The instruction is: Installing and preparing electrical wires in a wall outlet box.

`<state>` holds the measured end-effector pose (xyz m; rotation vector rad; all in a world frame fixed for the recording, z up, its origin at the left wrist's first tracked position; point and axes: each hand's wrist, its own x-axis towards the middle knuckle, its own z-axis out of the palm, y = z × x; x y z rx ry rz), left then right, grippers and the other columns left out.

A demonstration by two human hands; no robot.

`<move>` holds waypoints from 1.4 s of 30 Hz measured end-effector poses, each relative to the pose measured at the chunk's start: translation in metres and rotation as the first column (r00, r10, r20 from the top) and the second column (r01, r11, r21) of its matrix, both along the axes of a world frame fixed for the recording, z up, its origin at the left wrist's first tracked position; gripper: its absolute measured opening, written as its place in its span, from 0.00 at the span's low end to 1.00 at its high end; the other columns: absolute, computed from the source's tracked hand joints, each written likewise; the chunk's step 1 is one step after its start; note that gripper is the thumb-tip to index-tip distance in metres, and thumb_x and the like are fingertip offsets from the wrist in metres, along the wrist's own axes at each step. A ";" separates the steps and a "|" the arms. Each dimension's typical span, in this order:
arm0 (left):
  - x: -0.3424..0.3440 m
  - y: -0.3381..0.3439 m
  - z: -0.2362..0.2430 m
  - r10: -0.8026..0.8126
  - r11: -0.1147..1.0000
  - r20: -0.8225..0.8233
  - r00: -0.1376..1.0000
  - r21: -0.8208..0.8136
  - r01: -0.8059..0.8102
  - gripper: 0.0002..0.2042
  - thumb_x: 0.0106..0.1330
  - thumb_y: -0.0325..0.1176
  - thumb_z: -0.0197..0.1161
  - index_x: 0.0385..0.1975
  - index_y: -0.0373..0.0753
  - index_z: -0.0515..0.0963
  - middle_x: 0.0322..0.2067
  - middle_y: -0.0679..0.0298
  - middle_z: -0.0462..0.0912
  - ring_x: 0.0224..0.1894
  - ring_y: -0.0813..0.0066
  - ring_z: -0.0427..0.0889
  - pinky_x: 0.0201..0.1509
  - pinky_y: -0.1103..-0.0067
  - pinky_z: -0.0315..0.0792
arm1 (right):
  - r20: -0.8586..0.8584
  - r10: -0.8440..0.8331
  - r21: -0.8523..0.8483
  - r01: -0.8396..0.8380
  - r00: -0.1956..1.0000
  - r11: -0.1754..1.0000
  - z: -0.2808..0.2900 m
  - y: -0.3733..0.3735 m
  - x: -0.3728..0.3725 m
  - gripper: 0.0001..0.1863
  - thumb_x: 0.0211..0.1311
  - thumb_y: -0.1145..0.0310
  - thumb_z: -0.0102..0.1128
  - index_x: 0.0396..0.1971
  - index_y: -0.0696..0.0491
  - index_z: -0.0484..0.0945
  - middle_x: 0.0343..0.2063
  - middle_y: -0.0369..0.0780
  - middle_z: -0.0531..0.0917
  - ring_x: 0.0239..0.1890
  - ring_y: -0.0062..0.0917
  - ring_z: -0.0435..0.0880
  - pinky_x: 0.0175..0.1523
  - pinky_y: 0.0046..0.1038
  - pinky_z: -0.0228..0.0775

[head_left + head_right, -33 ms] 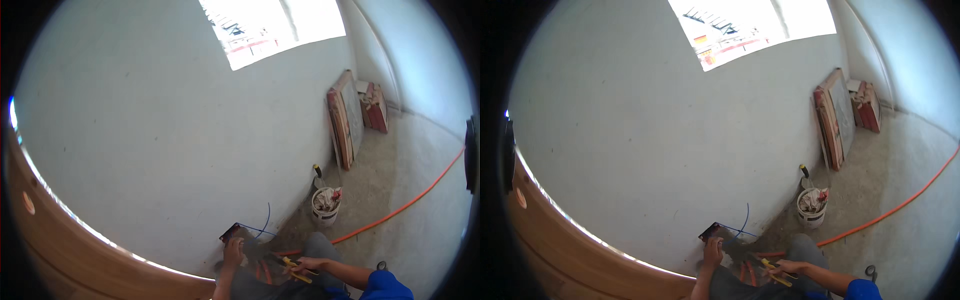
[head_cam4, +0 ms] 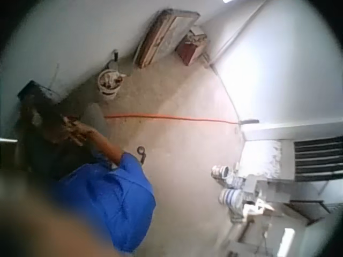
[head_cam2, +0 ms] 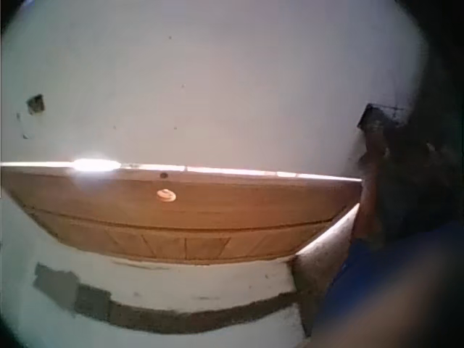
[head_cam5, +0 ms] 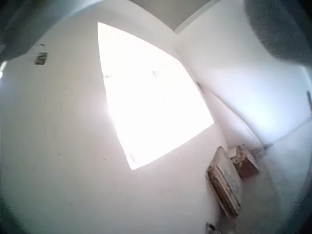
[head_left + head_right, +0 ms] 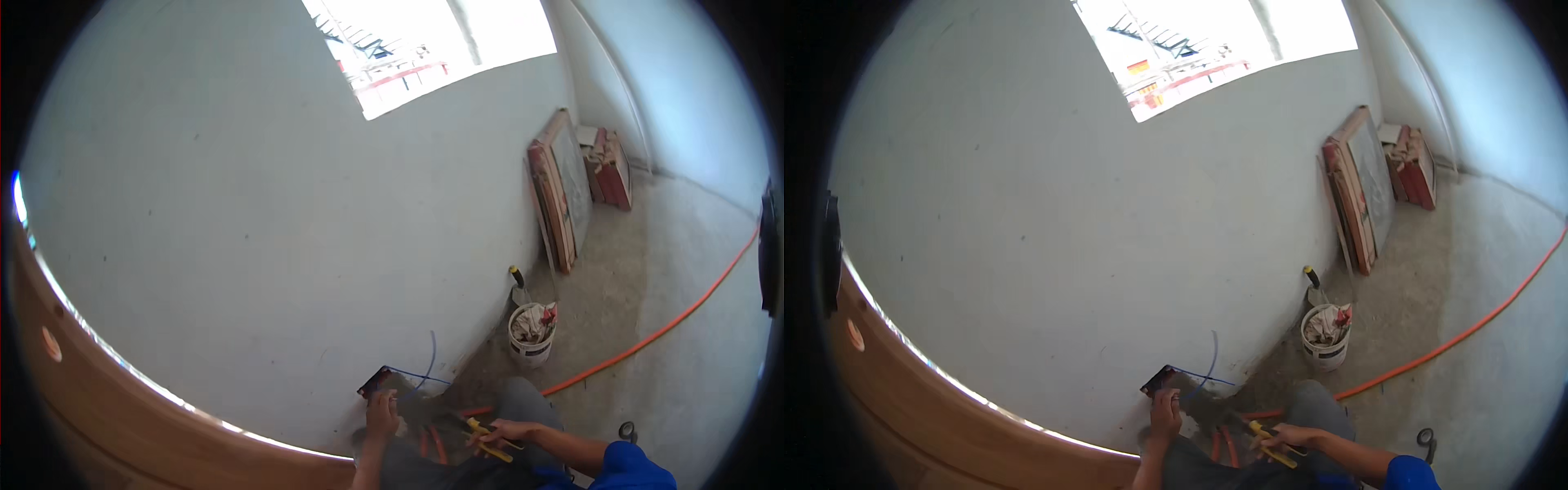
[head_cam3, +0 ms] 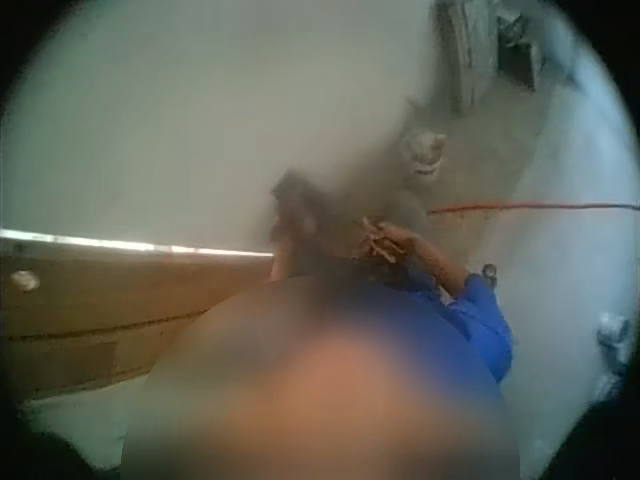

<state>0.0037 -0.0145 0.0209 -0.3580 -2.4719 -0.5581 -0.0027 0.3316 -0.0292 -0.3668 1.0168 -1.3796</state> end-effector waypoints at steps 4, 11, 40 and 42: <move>0.006 0.017 0.013 0.114 0.991 -0.016 0.993 0.075 -0.112 0.12 0.67 0.24 0.51 0.49 0.35 0.72 0.46 0.49 0.75 0.52 0.51 0.75 0.56 0.64 0.70 | 0.073 -0.437 -0.084 0.443 0.896 0.893 -0.008 0.035 0.025 0.20 0.70 0.67 0.52 0.58 0.62 0.71 0.52 0.46 0.78 0.50 0.32 0.82 0.54 0.33 0.77; -0.004 0.013 0.003 0.180 0.937 -0.071 0.981 0.316 -0.150 0.17 0.72 0.31 0.53 0.57 0.31 0.72 0.48 0.50 0.80 0.49 0.58 0.81 0.53 0.71 0.73 | 0.098 -0.692 -0.058 0.698 0.715 0.713 -0.039 0.100 0.021 0.21 0.63 0.75 0.55 0.56 0.65 0.71 0.51 0.47 0.78 0.50 0.38 0.81 0.52 0.41 0.78; 0.049 0.145 0.037 -0.349 -0.851 -0.370 0.861 0.510 -0.125 0.13 0.74 0.46 0.50 0.33 0.43 0.70 0.16 0.74 0.55 0.19 0.84 0.57 0.23 0.84 0.57 | -0.331 -0.653 0.185 0.725 0.682 0.663 -0.015 0.120 0.031 0.18 0.57 0.76 0.54 0.49 0.61 0.77 0.46 0.42 0.81 0.44 0.29 0.82 0.46 0.29 0.77; 0.063 0.127 0.043 -0.484 -0.783 -0.296 0.824 0.567 -0.256 0.13 0.74 0.46 0.50 0.31 0.45 0.68 0.16 0.76 0.53 0.16 0.89 0.50 0.16 0.87 0.46 | -0.357 -0.645 0.178 0.727 0.676 0.663 -0.015 0.116 0.027 0.18 0.57 0.76 0.55 0.48 0.60 0.78 0.44 0.42 0.81 0.43 0.28 0.82 0.45 0.29 0.77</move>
